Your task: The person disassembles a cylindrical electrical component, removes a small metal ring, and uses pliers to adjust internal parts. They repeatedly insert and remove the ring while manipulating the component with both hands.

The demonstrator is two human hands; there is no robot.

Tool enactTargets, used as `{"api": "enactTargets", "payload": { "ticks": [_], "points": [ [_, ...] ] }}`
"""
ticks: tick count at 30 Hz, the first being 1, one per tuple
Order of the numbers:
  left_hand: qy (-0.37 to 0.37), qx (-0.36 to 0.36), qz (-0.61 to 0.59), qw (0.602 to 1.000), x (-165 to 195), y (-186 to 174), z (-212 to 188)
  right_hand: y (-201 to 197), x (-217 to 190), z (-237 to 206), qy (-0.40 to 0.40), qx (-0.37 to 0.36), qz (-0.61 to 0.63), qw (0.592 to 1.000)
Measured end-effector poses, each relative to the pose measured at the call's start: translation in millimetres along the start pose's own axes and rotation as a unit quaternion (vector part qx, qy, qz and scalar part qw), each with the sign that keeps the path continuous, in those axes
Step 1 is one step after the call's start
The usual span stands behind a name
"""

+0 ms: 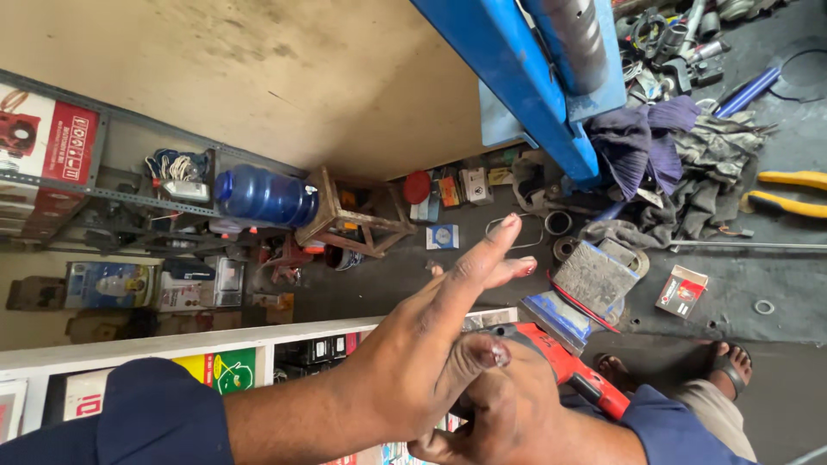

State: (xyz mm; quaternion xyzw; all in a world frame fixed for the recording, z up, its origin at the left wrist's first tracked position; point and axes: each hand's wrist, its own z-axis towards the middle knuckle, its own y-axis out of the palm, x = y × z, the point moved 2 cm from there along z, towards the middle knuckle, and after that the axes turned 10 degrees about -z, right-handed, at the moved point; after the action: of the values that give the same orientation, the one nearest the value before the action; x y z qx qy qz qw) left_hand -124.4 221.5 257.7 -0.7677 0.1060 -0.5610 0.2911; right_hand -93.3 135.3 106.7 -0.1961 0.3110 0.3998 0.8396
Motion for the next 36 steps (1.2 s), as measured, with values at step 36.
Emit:
{"api": "enactTargets", "payload": {
  "ticks": [36],
  "points": [
    [0.304, 0.582, -0.144, 0.74, -153.6, 143.4, -121.0, -157.1, 129.5, -72.0, 0.274, 0.097, -0.396, 0.871]
  ]
}}
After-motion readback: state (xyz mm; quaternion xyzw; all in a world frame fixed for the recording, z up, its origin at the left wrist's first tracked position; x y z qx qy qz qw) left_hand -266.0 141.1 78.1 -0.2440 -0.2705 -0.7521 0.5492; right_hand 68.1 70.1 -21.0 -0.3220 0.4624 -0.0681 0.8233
